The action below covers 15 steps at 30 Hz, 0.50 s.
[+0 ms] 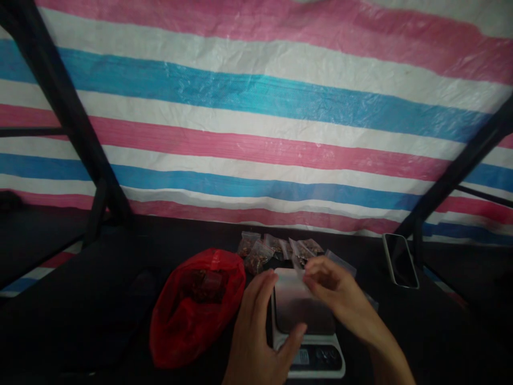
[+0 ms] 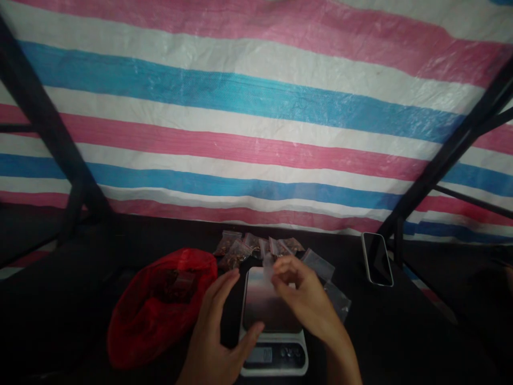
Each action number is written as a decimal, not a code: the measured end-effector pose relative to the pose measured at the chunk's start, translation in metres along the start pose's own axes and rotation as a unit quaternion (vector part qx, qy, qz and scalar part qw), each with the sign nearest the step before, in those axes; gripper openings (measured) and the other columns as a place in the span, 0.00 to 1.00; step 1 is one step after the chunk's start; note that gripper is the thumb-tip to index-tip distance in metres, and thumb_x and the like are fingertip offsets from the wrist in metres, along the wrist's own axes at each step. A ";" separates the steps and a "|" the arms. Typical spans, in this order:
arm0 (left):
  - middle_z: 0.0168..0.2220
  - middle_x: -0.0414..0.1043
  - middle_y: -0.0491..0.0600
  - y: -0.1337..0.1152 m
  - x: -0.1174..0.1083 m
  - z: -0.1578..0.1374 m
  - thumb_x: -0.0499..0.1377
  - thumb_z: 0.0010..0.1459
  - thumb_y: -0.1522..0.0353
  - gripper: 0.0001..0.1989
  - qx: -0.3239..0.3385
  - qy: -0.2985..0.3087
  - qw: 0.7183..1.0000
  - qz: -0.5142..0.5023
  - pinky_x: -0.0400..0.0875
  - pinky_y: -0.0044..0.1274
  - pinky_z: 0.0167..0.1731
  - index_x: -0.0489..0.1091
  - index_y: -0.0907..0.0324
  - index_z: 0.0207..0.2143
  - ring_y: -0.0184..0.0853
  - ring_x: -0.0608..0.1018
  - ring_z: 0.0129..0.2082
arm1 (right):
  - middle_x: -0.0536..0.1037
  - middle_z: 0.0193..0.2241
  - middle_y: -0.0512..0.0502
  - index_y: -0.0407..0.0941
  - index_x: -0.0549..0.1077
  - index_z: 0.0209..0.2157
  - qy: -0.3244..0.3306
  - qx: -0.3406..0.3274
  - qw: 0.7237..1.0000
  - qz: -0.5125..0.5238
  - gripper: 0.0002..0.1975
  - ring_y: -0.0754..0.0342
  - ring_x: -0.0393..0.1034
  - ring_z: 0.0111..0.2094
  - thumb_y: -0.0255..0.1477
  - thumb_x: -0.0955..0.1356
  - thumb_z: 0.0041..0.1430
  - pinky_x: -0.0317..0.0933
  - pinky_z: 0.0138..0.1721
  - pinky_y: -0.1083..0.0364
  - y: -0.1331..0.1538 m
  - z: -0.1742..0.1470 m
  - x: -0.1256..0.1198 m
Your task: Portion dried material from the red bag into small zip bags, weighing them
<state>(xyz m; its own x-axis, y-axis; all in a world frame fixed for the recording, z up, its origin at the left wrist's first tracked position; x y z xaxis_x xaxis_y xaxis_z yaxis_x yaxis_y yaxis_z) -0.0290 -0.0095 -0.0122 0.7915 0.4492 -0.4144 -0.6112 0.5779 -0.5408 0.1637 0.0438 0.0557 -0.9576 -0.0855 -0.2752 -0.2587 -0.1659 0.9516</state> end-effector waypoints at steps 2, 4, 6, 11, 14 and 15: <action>0.66 0.68 0.64 0.001 0.006 0.002 0.65 0.61 0.66 0.41 -0.009 0.014 1.000 0.018 0.79 0.45 0.57 0.52 0.56 0.71 0.53 0.75 0.65 | 0.74 0.31 0.54 0.47 0.72 0.38 0.109 0.011 0.993 0.036 0.10 0.56 0.69 0.31 0.33 0.74 0.58 0.61 0.35 0.57 0.019 -0.006 0.024; 0.63 0.73 0.62 0.004 0.008 0.003 0.62 0.62 0.70 0.34 -0.023 -0.003 1.000 0.021 0.80 0.44 0.55 0.57 0.54 0.68 0.50 0.78 0.62 | 0.73 0.32 0.54 0.47 0.71 0.39 0.165 0.008 0.984 0.060 0.08 0.57 0.68 0.33 0.27 0.72 0.57 0.61 0.36 0.57 0.030 -0.009 0.041; 0.56 0.78 0.58 0.007 0.007 0.004 0.59 0.61 0.73 0.27 -0.041 -0.028 0.999 0.014 0.82 0.41 0.51 0.62 0.53 0.62 0.46 0.82 0.56 | 0.71 0.32 0.56 0.47 0.70 0.39 0.177 0.007 0.982 0.063 0.10 0.58 0.66 0.33 0.23 0.70 0.54 0.59 0.36 0.58 0.033 -0.010 0.051; 0.47 0.82 0.50 0.014 -0.005 0.010 0.65 0.56 0.74 0.21 -0.035 -0.023 0.999 -0.004 0.84 0.35 0.46 0.69 0.52 0.51 0.42 0.85 0.47 | 0.69 0.30 0.57 0.48 0.67 0.36 0.133 0.012 0.991 0.009 0.12 0.58 0.62 0.31 0.19 0.67 0.50 0.55 0.33 0.58 0.033 -0.009 0.053; 0.44 0.83 0.48 0.021 -0.010 0.010 0.67 0.55 0.73 0.21 -0.003 -0.007 1.000 0.015 0.84 0.35 0.46 0.71 0.51 0.50 0.42 0.85 0.45 | 0.69 0.30 0.56 0.48 0.66 0.35 0.128 0.007 0.992 -0.013 0.10 0.57 0.62 0.32 0.21 0.68 0.53 0.57 0.34 0.57 0.035 -0.011 0.052; 0.45 0.83 0.49 0.024 -0.011 0.009 0.68 0.55 0.72 0.21 0.008 -0.004 1.000 0.024 0.84 0.35 0.46 0.71 0.51 0.51 0.43 0.85 0.45 | 0.70 0.31 0.56 0.48 0.66 0.35 0.134 0.001 0.991 -0.012 0.08 0.56 0.63 0.33 0.23 0.68 0.55 0.58 0.36 0.57 0.035 -0.011 0.052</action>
<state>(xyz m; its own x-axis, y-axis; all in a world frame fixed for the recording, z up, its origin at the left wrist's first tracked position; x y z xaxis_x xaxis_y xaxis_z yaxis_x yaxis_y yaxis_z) -0.0525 0.0057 -0.0146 0.7612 0.4827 -0.4332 -0.6486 0.5667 -0.5082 0.1062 0.0225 0.0734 -0.8826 -0.3398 -0.3249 -0.2821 -0.1701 0.9442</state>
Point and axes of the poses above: each hand's wrist, its own z-axis towards the middle knuckle, its own x-axis out of the palm, y = z × x, the point moved 1 cm from there along z, towards the middle knuckle
